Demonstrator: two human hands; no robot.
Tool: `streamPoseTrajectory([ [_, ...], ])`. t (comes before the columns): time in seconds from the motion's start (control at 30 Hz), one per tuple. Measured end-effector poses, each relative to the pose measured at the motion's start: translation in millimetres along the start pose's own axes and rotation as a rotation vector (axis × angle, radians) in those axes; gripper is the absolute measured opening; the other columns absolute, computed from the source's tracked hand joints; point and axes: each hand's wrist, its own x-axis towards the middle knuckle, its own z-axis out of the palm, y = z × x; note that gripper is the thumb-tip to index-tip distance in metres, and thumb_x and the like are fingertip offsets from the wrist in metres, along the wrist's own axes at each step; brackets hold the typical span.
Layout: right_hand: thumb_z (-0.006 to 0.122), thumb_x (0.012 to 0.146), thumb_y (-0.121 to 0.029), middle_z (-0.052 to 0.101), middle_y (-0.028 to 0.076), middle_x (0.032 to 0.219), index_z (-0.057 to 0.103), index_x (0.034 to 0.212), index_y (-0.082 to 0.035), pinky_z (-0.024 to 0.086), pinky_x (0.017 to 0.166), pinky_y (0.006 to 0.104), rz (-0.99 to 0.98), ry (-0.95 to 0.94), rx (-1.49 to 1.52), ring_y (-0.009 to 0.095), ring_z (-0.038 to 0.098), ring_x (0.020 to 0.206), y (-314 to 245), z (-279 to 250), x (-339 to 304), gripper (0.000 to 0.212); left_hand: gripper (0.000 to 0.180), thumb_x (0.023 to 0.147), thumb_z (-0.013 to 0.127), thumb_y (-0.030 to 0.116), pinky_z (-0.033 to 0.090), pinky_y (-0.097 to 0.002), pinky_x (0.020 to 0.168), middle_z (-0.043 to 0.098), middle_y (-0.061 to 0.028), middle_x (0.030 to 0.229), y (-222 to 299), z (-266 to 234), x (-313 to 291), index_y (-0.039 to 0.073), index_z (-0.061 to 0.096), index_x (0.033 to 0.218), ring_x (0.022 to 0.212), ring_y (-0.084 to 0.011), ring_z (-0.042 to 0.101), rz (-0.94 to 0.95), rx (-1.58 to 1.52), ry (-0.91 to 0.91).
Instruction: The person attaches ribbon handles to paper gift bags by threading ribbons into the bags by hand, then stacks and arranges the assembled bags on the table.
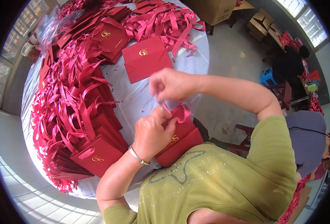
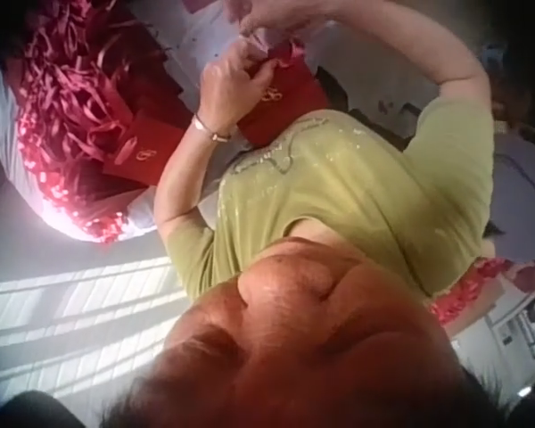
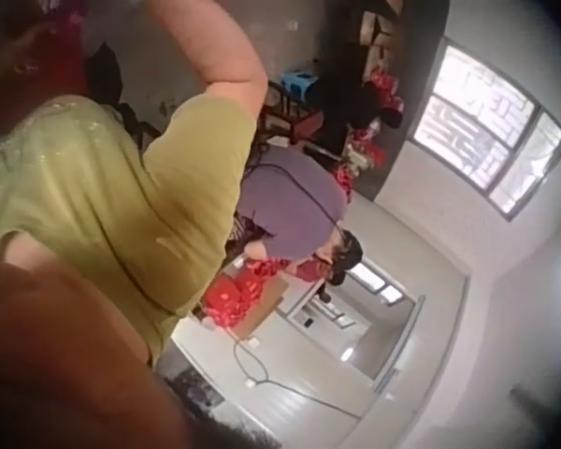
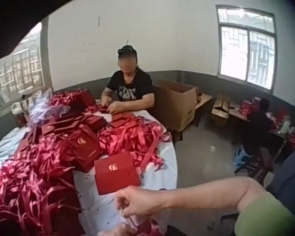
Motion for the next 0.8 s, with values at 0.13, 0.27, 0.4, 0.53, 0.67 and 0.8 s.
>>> streamPoseTrajectory([
  [0.13,0.071,0.082,-0.003,0.068,0.004,0.078,0.061,0.093,-0.002,0.050,0.056,0.0251,-0.021,0.236,0.130,0.007,0.062,0.066,6.4,-10.0,14.5,0.014,0.022,0.080,0.076,0.009,0.052,-0.0356,0.056,0.069,-0.0124,0.068,3.7,4.2,-2.1,0.005,0.056,0.087,0.061,-0.0271,0.069,-0.025,-0.004,-0.030],
  [0.27,0.072,0.085,-0.009,0.070,0.005,0.085,0.064,0.098,0.000,0.053,0.061,0.0254,-0.077,0.355,0.064,0.009,0.065,0.074,15.0,-15.8,18.6,0.018,0.024,0.079,0.078,0.007,0.050,-0.0295,0.056,0.068,-0.0119,0.066,5.5,5.3,-1.6,0.003,0.055,0.086,0.059,-0.0198,0.069,-0.048,-0.014,-0.033],
  [0.4,0.073,0.088,-0.020,0.071,0.011,0.096,0.067,0.106,0.000,0.054,0.070,0.0303,-0.135,0.419,-0.225,0.014,0.068,0.084,6.2,-8.8,-11.5,0.028,0.019,0.081,0.073,0.011,0.055,-0.0407,0.062,0.071,-0.0142,0.074,1.6,4.6,-2.2,0.003,0.058,0.091,0.070,-0.0336,0.071,-0.132,-0.062,-0.068],
  [0.53,0.077,0.083,-0.023,0.069,0.010,0.097,0.068,0.105,-0.002,0.052,0.079,0.0345,-0.091,0.200,-0.276,0.023,0.066,0.088,12.3,-7.6,-69.2,0.031,0.020,0.083,0.070,0.016,0.055,-0.0448,0.066,0.071,-0.0172,0.077,-4.2,3.3,0.5,0.004,0.065,0.098,0.071,-0.0367,0.069,-0.146,-0.008,-0.104],
  [0.67,0.079,0.078,-0.015,0.067,0.007,0.096,0.068,0.108,-0.005,0.050,0.083,0.0389,-0.131,0.178,-0.453,0.027,0.063,0.094,15.1,1.2,-102.5,0.034,0.019,0.084,0.069,0.019,0.055,-0.0460,0.067,0.071,-0.0185,0.079,-6.8,3.3,-0.6,0.005,0.070,0.097,0.072,-0.0378,0.069,-0.146,0.007,-0.141],
  [0.8,0.077,0.077,-0.008,0.068,0.006,0.085,0.069,0.106,-0.006,0.050,0.079,0.0363,-0.106,0.179,-0.567,0.024,0.063,0.083,-3.1,0.5,-121.8,0.030,0.018,0.084,0.069,0.018,0.055,-0.0462,0.068,0.071,-0.0189,0.080,-4.5,0.9,2.0,0.004,0.070,0.095,0.072,-0.0382,0.069,-0.199,-0.010,-0.175],
])
